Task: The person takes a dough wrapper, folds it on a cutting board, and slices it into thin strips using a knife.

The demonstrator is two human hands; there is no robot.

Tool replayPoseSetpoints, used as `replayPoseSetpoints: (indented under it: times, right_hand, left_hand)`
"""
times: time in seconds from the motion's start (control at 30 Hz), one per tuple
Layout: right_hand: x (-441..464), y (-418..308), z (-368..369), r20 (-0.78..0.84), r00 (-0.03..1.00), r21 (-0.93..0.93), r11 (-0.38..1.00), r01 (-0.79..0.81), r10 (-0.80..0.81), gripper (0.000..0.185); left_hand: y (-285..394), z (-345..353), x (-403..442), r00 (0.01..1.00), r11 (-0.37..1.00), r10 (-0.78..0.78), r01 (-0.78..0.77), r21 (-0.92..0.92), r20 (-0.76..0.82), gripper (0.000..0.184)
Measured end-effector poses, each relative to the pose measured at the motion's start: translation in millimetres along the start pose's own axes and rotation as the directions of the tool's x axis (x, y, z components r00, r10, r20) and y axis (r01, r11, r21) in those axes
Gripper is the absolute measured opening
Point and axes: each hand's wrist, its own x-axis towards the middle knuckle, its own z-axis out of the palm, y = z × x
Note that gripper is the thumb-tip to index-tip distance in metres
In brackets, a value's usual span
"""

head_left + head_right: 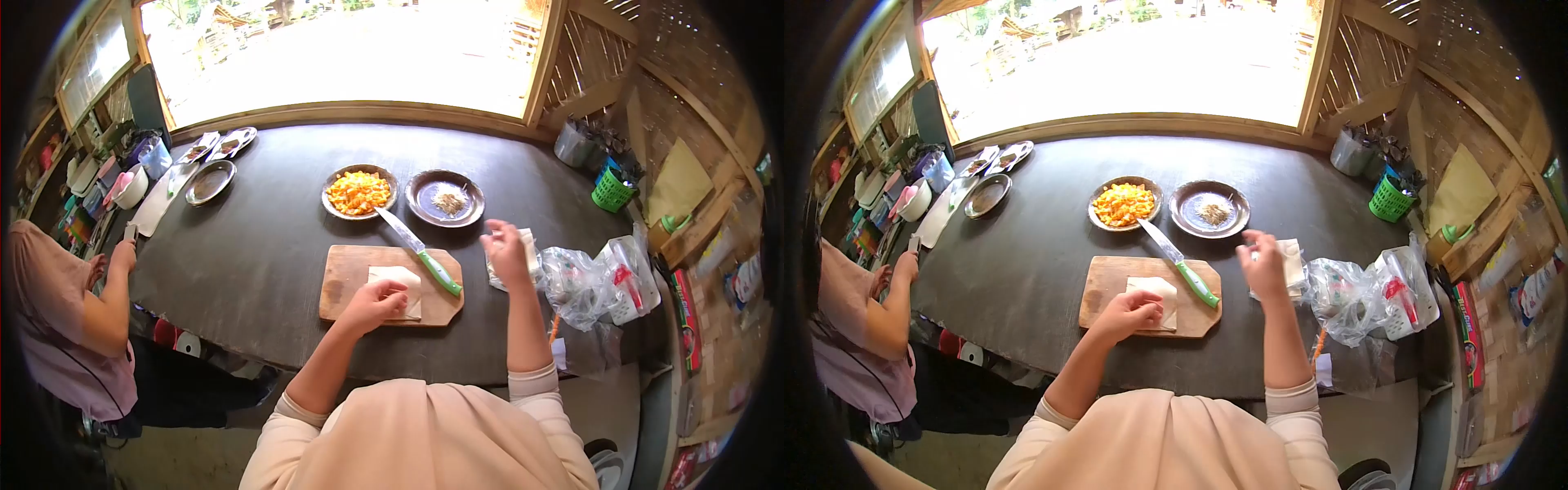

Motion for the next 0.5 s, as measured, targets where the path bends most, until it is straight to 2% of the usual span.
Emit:
replayPoseSetpoints:
  times: [0.03,0.07,0.1,0.13,0.17,0.2,0.23,0.27,0.3,0.37,0.4,0.43,0.5]
  right_hand:
    - [-6.6,-15.4,10.8,0.106,0.994,0.069,0.997,-0.021,0.013,0.022]
    - [-13.8,-43.9,12.3,0.279,0.957,0.08,0.992,-0.101,0.075,0.021]
    - [-19.2,-45.7,21.5,0.449,0.888,0.086,0.985,-0.149,0.095,0.021]
    - [-24.8,-43.9,30.5,0.604,0.79,0.084,0.977,-0.194,0.105,0.021]
    - [-32.7,-38.7,42.4,0.606,0.789,0.089,0.978,-0.19,0.098,0.021]
    - [-42.0,-30.9,55.8,0.606,0.795,0.056,0.994,-0.09,0.037,0.024]
    - [-47.3,-35.5,62.4,0.607,0.795,0.025,1.0,0.011,-0.024,0.027]
    - [-51.4,-38.1,64.1,0.641,0.765,-0.021,0.998,-0.057,0.057,0.038]
    - [-53.9,-40.5,64.9,0.644,0.764,-0.015,0.998,-0.057,0.054,0.038]
    - [-56.8,-47.3,65.6,0.604,0.797,0.071,0.996,-0.052,-0.002,0.047]
    - [-59.0,-48.9,67.7,0.608,0.794,0.073,0.996,-0.046,-0.008,0.047]
    - [-61.7,-51.4,69.7,0.585,0.81,0.103,0.994,-0.032,-0.035,0.048]
    - [-61.5,-58.0,74.6,0.565,0.823,0.131,0.991,-0.018,-0.059,0.049]
  left_hand:
    - [6.6,1.7,0.9,1.0,0.963,0.007,-0.013,0.271,0.025,0.028]
    - [19.5,4.7,-1.8,0.997,0.91,0.068,-0.079,0.407,0.04,0.029]
    - [26.7,4.6,2.9,0.997,0.909,0.066,-0.075,0.41,0.034,0.029]
    - [34.4,4.0,8.9,0.993,0.807,0.117,-0.109,0.581,0.024,0.03]
    - [40.4,3.0,13.7,0.985,0.671,0.171,-0.135,0.729,0.025,0.032]
    - [40.1,0.2,19.8,0.983,0.609,0.181,-0.091,0.788,-0.027,0.035]
    - [36.8,-2.9,26.0,0.982,0.606,0.185,-0.088,0.791,-0.032,0.035]
    - [33.5,-6.0,31.7,0.975,0.511,0.212,-0.051,0.858,-0.068,0.035]
    - [29.2,-9.3,35.3,0.966,0.411,0.24,-0.007,0.912,-0.1,0.035]
    - [40.5,-9.9,31.1,0.979,0.41,0.175,0.021,0.912,-0.101,0.037]
    - [45.6,-11.4,30.7,0.988,0.411,0.117,0.042,0.911,-0.098,0.038]
    - [43.2,-16.2,33.3,0.987,0.412,0.121,0.045,0.91,-0.104,0.038]
    - [29.0,-27.2,39.9,0.986,0.572,0.151,-0.026,0.82,-0.074,0.044]
